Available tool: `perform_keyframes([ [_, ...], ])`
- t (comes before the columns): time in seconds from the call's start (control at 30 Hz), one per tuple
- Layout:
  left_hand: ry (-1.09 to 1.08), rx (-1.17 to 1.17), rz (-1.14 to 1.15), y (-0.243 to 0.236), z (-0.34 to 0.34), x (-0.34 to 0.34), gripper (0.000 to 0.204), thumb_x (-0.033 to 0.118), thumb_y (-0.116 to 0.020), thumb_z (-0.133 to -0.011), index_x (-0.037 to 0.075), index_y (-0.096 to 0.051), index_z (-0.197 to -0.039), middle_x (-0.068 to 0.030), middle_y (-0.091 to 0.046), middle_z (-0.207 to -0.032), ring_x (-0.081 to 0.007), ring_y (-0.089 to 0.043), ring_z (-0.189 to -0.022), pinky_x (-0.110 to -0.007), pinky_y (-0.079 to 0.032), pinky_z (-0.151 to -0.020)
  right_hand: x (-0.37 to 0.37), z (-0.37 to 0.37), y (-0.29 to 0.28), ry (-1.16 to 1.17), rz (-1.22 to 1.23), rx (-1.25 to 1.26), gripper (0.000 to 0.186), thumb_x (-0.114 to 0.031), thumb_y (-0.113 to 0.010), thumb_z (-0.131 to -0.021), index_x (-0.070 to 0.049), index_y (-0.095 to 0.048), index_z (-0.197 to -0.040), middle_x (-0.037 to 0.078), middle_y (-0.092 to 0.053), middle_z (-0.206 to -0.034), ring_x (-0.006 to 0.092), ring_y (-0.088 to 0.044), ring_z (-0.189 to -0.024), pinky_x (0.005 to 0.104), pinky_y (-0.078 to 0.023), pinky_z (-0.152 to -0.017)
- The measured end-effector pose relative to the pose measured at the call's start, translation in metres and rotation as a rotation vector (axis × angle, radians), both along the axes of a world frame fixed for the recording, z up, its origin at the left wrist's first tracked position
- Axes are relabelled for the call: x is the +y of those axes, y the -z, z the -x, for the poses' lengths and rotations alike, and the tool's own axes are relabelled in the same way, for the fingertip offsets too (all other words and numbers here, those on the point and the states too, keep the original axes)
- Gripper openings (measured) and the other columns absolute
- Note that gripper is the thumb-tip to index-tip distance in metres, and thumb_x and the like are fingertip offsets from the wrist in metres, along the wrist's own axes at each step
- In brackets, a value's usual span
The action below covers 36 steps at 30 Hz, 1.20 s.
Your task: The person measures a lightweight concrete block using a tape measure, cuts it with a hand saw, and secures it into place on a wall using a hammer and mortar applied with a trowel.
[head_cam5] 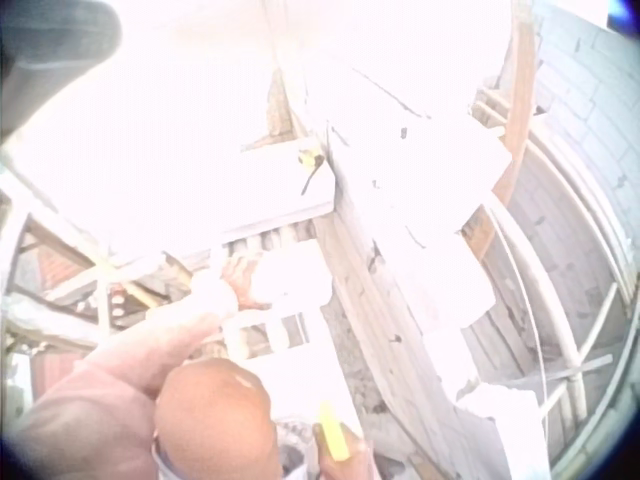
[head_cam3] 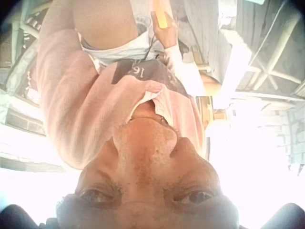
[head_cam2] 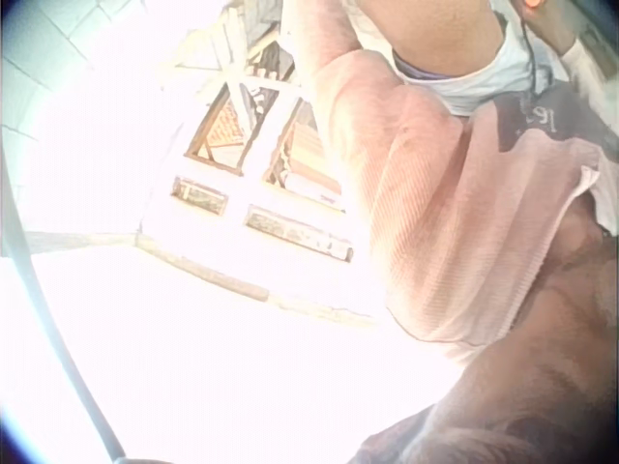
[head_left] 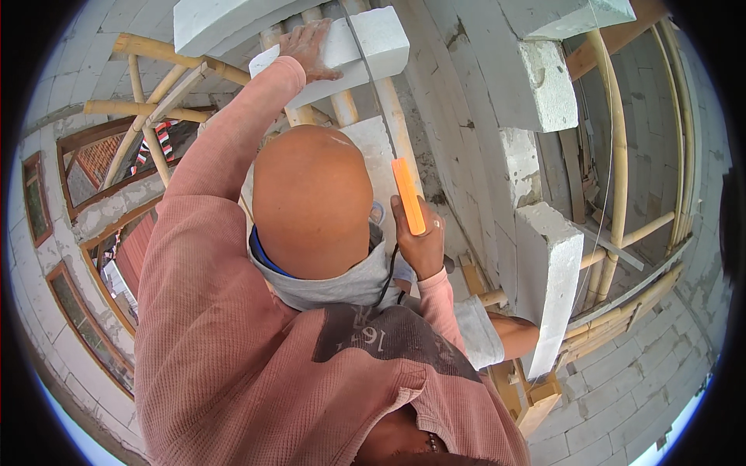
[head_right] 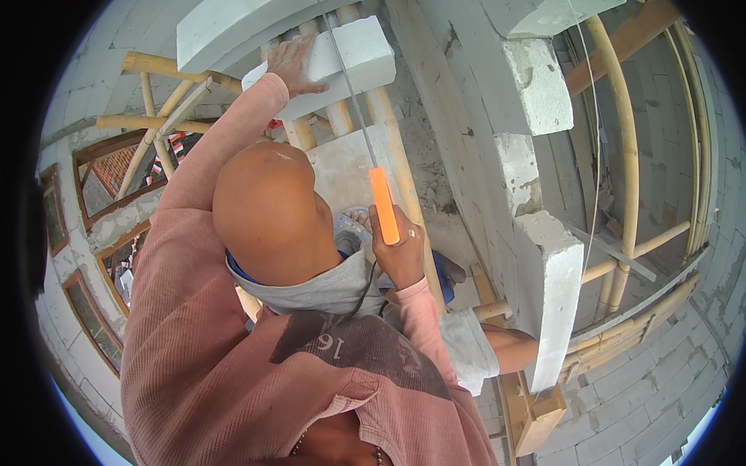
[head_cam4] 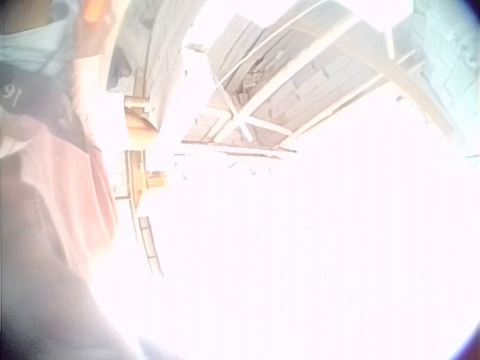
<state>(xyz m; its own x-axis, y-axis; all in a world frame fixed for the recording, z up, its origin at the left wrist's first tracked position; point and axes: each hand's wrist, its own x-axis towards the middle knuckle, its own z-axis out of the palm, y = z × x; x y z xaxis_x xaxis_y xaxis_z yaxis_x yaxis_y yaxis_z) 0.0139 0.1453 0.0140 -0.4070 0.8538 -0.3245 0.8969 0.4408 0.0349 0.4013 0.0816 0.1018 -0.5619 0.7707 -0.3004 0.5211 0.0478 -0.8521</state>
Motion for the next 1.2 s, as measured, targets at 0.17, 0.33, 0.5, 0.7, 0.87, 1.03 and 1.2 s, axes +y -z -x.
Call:
perform_keyframes([
  [0.17,-0.007,0.019,0.018,-0.005,0.004,0.000,0.130,0.059,-0.087,-0.059,0.022,-0.018,-0.163,-0.0151,-0.033,-0.161,-0.0368,-0.028,-0.149,-0.056,-0.020,-0.122,-0.028,-0.035,-0.008,-0.026,-0.076,0.009,0.024,-0.020,-0.067,-0.098,0.003,-0.063,-0.090,0.022,-0.063,-0.078,0.0404,-0.063,-0.065,0.0442,-0.048,-0.058],
  [0.33,-0.015,-0.015,0.080,-0.011,-0.005,0.002,0.131,0.058,-0.088,-0.059,0.021,-0.017,-0.164,-0.0156,-0.030,-0.163,-0.0368,-0.027,-0.150,-0.057,-0.019,-0.122,-0.054,-0.092,-0.030,-0.046,0.001,-0.100,0.022,-0.018,-0.068,-0.097,0.003,-0.066,-0.094,0.021,-0.065,-0.076,0.0394,-0.066,-0.069,0.0417,-0.051,-0.061],
  [0.5,-0.015,0.015,0.032,-0.002,0.007,0.011,0.130,0.058,-0.087,-0.059,0.021,-0.020,-0.163,-0.0081,-0.034,-0.161,-0.0318,-0.032,-0.146,-0.051,-0.025,-0.119,0.016,0.006,0.019,0.030,0.053,0.125,0.019,-0.017,-0.066,-0.097,0.002,-0.065,-0.094,0.022,-0.062,-0.077,0.0446,-0.064,-0.073,0.0428,-0.050,-0.062],
  [0.7,0.001,-0.067,0.052,-0.006,0.019,0.012,0.132,0.059,-0.087,-0.058,0.023,-0.016,-0.164,-0.0152,-0.030,-0.163,-0.0376,-0.027,-0.150,-0.055,-0.021,-0.122,-0.054,-0.080,-0.024,-0.061,-0.071,-0.067,0.012,-0.012,-0.068,-0.092,-0.003,-0.070,-0.100,0.016,-0.069,-0.085,0.0349,-0.070,-0.074,0.0415,-0.054,-0.063],
  [0.87,-0.023,0.062,0.055,-0.010,0.007,0.010,0.128,0.057,-0.087,-0.059,0.022,-0.021,-0.163,-0.0073,-0.035,-0.161,-0.0317,-0.035,-0.145,-0.051,-0.028,-0.118,-0.010,-0.025,0.017,-0.078,-0.083,-0.053,0.015,-0.014,-0.067,-0.094,-0.001,-0.067,-0.101,0.019,-0.066,-0.084,0.0418,-0.065,-0.071,0.0453,-0.050,-0.062],
  [1.03,-0.005,0.041,0.091,-0.002,0.001,0.011,0.129,0.056,-0.088,-0.058,0.022,-0.021,-0.163,-0.0088,-0.035,-0.161,-0.0318,-0.034,-0.146,-0.050,-0.029,-0.117,-0.017,-0.007,0.031,-0.020,-0.130,0.056,0.017,-0.016,-0.067,-0.094,-0.003,-0.068,-0.105,0.019,-0.066,-0.085,0.0425,-0.064,-0.073,0.0464,-0.050,-0.063],
  [1.2,-0.025,0.033,0.104,-0.011,0.026,0.004,0.130,0.058,-0.088,-0.058,0.021,-0.021,-0.163,-0.0098,-0.035,-0.161,-0.0325,-0.033,-0.147,-0.050,-0.028,-0.118,-0.061,-0.086,-0.019,0.059,0.092,-0.051,0.018,-0.016,-0.067,-0.097,0.002,-0.065,-0.097,0.020,-0.068,-0.086,0.0387,-0.069,-0.072,0.0407,-0.053,-0.063],
])
